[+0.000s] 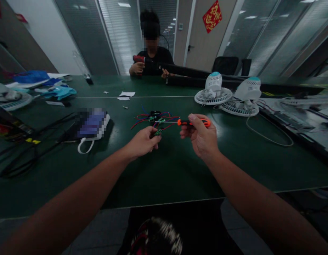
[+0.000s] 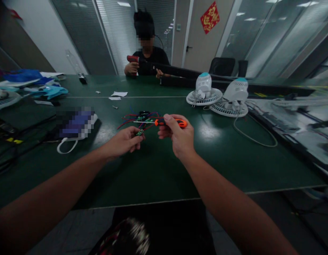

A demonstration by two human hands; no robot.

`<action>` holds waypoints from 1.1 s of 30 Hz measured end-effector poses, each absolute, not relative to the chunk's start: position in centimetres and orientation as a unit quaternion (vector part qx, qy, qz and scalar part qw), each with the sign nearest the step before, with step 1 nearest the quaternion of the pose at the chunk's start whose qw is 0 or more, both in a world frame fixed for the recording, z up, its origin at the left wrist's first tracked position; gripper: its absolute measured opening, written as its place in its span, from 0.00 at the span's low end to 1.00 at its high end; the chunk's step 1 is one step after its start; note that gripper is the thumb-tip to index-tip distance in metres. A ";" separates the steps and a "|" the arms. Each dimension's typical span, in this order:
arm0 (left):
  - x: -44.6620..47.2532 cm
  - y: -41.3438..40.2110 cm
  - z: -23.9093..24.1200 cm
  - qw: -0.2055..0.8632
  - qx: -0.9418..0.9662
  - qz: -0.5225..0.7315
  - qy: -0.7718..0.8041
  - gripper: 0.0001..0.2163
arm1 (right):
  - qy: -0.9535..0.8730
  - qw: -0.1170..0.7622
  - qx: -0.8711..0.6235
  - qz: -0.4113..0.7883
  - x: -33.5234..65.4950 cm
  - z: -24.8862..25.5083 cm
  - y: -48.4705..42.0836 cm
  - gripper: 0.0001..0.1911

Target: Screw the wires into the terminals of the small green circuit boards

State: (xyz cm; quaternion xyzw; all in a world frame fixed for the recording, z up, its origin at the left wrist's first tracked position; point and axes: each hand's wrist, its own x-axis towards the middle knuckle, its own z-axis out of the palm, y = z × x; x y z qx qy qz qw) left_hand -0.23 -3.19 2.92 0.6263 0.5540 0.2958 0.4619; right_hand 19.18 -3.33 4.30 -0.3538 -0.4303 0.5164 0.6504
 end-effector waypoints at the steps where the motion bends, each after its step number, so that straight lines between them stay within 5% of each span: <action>1: -0.1 -3.3 3.0 0.489 0.609 0.306 0.545 0.11 | -0.432 0.653 -0.350 0.514 19.2 4.3 -3.4 0.18; 5: 0.3 -3.6 3.5 0.538 0.564 0.347 0.522 0.16 | -0.435 0.670 -0.343 0.494 19.2 4.2 -3.6 0.17; 9: 0.4 -3.6 3.7 0.544 0.546 0.365 0.522 0.08 | -0.448 0.677 -0.355 0.463 19.2 4.1 -3.8 0.15; 33: 0.3 -3.2 1.5 0.525 0.577 0.411 0.471 0.09 | -0.634 0.622 -0.424 0.176 19.4 3.1 -4.5 0.12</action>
